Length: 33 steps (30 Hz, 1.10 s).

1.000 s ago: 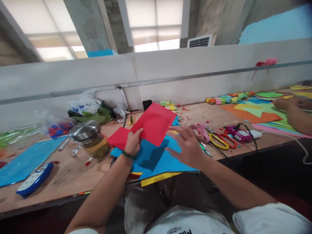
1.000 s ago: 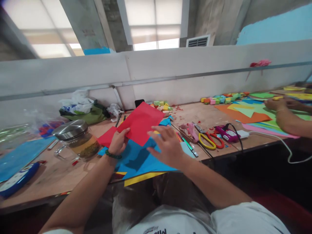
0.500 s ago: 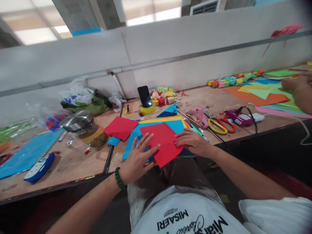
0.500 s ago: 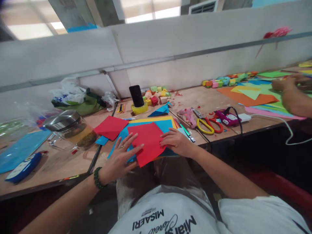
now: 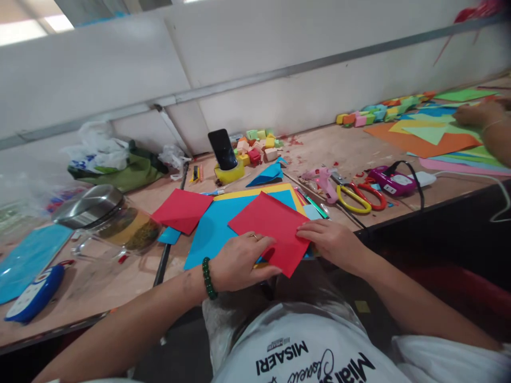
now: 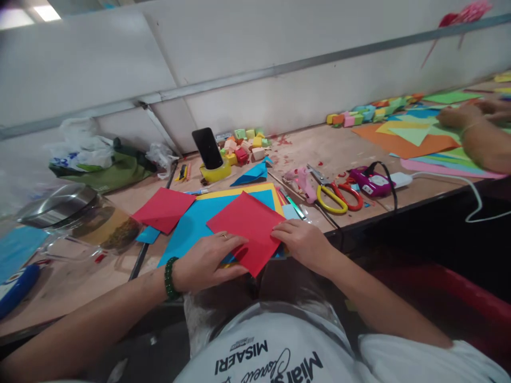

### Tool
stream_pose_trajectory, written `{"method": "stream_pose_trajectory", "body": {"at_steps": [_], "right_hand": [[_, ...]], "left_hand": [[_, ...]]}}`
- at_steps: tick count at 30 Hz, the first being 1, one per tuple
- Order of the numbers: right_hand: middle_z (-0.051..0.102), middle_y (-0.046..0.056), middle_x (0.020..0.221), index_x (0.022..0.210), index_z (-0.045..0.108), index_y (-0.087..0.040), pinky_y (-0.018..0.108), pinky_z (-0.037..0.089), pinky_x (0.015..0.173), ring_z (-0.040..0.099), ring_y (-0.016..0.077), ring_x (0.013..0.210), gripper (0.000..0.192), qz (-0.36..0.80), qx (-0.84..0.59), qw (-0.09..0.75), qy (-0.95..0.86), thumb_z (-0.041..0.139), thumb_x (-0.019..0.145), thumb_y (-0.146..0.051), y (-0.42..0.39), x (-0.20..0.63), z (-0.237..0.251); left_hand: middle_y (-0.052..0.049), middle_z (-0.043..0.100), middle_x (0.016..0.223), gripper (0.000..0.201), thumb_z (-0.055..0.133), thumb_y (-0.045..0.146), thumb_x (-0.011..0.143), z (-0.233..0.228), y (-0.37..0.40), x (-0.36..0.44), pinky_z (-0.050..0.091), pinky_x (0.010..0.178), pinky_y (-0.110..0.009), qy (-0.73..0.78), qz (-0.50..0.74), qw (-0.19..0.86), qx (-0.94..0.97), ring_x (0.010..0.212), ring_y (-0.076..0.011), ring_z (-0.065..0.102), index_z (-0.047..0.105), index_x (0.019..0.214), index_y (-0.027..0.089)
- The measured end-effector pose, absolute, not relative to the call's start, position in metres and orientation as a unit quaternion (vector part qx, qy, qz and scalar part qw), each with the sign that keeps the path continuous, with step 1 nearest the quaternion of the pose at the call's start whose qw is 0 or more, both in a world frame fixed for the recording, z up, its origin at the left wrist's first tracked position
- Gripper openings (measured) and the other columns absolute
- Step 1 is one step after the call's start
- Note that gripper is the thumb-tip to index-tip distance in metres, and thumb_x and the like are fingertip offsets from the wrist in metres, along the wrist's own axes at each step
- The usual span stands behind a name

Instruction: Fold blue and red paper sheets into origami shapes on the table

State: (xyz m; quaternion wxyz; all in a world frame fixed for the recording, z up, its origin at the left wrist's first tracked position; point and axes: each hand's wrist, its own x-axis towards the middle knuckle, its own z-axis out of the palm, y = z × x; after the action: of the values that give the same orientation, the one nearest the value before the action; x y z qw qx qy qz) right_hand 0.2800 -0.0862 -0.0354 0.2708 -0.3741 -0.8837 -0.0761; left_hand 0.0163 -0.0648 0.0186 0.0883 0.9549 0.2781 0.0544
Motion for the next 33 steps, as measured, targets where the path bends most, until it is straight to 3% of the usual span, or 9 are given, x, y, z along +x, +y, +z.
{"method": "stream_pose_trajectory", "body": {"at_steps": [4, 9, 14, 19, 21, 23, 26, 28, 33], "right_hand": [[0.076, 0.009, 0.102, 0.102, 0.074, -0.02, 0.033, 0.059, 0.077, 0.07, 0.02, 0.092, 0.039, -0.022, -0.386, 0.279, -0.879, 0.043, 0.085, -0.005, -0.081, 0.282, -0.035], [0.074, 0.008, 0.109, 0.105, 0.073, -0.025, 0.035, 0.057, 0.087, 0.069, 0.0195, 0.102, 0.038, -0.04, -0.391, 0.335, -0.856, 0.041, 0.093, -0.011, -0.077, 0.28, -0.027], [0.075, 0.008, 0.109, 0.103, 0.073, -0.027, 0.042, 0.054, 0.095, 0.066, 0.0235, 0.111, 0.028, -0.045, -0.348, 0.422, -0.836, 0.048, 0.093, -0.019, -0.079, 0.271, -0.014], [0.076, 0.007, 0.095, 0.104, 0.07, -0.027, 0.037, 0.059, 0.08, 0.073, 0.024, 0.088, 0.024, 0.213, -0.424, 0.502, -0.723, 0.06, 0.087, -0.04, -0.085, 0.251, 0.003], [0.076, 0.004, 0.089, 0.117, 0.063, -0.026, 0.037, 0.06, 0.074, 0.073, 0.024, 0.082, 0.04, 0.362, -0.434, 0.539, -0.625, 0.068, 0.08, -0.042, -0.08, 0.242, 0.006], [0.075, 0.001, 0.083, 0.129, 0.052, -0.026, 0.037, 0.06, 0.069, 0.073, 0.0233, 0.077, 0.064, 0.484, -0.417, 0.536, -0.552, 0.075, 0.071, -0.041, -0.07, 0.235, 0.004], [0.071, -0.004, 0.067, 0.138, 0.044, -0.02, 0.03, 0.057, 0.058, 0.069, 0.02, 0.063, 0.084, 0.552, -0.438, 0.512, -0.491, 0.079, 0.063, -0.036, -0.052, 0.227, -0.007], [0.067, -0.006, 0.059, 0.14, 0.042, -0.016, 0.027, 0.053, 0.053, 0.066, 0.0176, 0.056, 0.087, 0.564, -0.468, 0.497, -0.465, 0.078, 0.062, -0.031, -0.044, 0.224, -0.016], [0.063, -0.006, 0.057, 0.143, 0.042, -0.016, 0.025, 0.051, 0.05, 0.06, 0.0135, 0.049, 0.073, 0.571, -0.51, 0.428, -0.48, 0.063, 0.074, -0.025, -0.044, 0.236, -0.027]], "left_hand": [[-0.014, 0.069, 0.109, 0.06, 0.061, 0.063, 0.081, 0.017, -0.064, 0.016, 0.051, 0.08, -0.036, 0.264, 0.061, 0.095, 0.958, 0.094, -0.0263, 0.065, 0.06, 0.12, 0.017], [-0.013, 0.07, 0.113, 0.028, 0.049, 0.028, 0.094, 0.009, -0.063, 0.009, 0.049, 0.09, -0.041, 0.27, 0.127, -0.002, 0.954, 0.1, -0.0251, 0.065, 0.065, 0.115, 0.019], [-0.009, 0.072, 0.112, 0.037, 0.039, 0.014, 0.095, 0.02, -0.071, -0.009, 0.044, 0.101, -0.044, 0.269, 0.195, -0.108, 0.937, 0.105, -0.0231, 0.066, 0.064, 0.121, 0.023], [-0.004, 0.06, 0.133, 0.064, 0.064, 0.024, 0.087, 0.038, -0.11, -0.031, 0.018, 0.116, -0.06, 0.349, 0.321, -0.271, 0.838, 0.131, -0.03, 0.05, 0.038, 0.142, 0.044], [-0.002, 0.06, 0.134, 0.073, 0.07, 0.032, 0.084, 0.04, -0.121, -0.031, 0.013, 0.118, -0.061, 0.353, 0.322, -0.288, 0.83, 0.133, -0.0303, 0.048, 0.032, 0.144, 0.049], [-0.007, 0.057, 0.138, 0.069, 0.066, 0.044, 0.085, 0.038, -0.124, -0.025, 0.016, 0.117, -0.058, 0.363, 0.279, -0.245, 0.854, 0.134, -0.0326, 0.045, 0.034, 0.147, 0.041], [-0.018, 0.051, 0.143, 0.07, 0.058, 0.056, 0.086, 0.027, -0.114, -0.008, 0.029, 0.112, -0.054, 0.375, 0.204, -0.172, 0.888, 0.131, -0.037, 0.046, 0.043, 0.145, 0.02], [-0.023, 0.058, 0.131, 0.066, 0.061, 0.052, 0.085, 0.018, -0.103, 0.003, 0.043, 0.099, -0.05, 0.392, 0.149, -0.151, 0.895, 0.117, -0.0369, 0.056, 0.051, 0.137, 0.012], [-0.014, 0.069, 0.092, 0.034, 0.048, 0.017, 0.092, 0.001, -0.088, 0.019, 0.049, 0.062, -0.03, 0.423, 0.067, -0.101, 0.898, 0.081, -0.0244, 0.065, 0.06, 0.123, 0.014]]}}
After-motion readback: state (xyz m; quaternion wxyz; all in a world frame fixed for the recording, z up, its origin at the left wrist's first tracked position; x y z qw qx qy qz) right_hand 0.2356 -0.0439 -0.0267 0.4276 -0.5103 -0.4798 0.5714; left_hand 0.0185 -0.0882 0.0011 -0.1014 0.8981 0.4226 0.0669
